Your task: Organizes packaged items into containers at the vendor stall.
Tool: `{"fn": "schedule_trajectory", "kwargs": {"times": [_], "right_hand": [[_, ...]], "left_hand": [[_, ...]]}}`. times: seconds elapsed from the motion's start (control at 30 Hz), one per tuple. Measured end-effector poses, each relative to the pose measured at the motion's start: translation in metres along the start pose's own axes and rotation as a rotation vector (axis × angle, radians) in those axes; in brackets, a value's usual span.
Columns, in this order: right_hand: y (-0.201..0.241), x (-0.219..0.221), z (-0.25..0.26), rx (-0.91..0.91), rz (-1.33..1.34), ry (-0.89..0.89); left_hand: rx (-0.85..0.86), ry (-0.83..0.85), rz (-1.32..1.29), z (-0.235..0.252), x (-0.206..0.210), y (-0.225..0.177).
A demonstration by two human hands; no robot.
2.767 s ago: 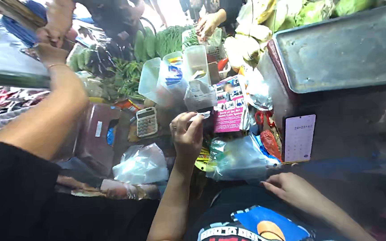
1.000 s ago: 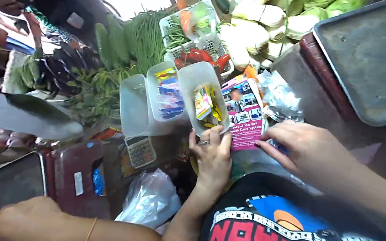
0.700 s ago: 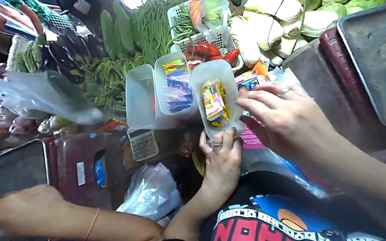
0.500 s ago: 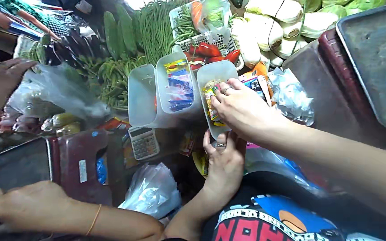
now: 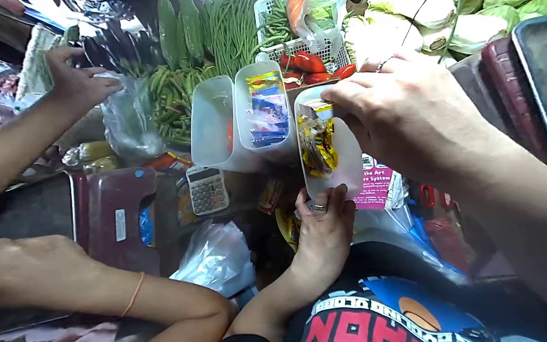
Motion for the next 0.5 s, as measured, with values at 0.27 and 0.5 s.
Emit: {"fn": "schedule_trajectory", "kwargs": {"times": [0.27,0.5], "right_hand": [[0.018,0.023,-0.021,-0.030,-0.058,-0.123],[0.021,0.036,-0.071,0.103,0.207,-0.313]], "left_hand": [[0.037,0.110,-0.077,-0.007,-0.003,0.003],[0.132,0.121,-0.116,-0.028,-0.008,0.009]]}}
Point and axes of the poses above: each hand's wrist, its own z-axis towards the middle knuckle, its own x-axis out of the palm, y = z × x, the point moved 10 cm from there along z, towards the middle knuckle, and after that the axes turned 7 degrees about z, right-handed, at the moved point
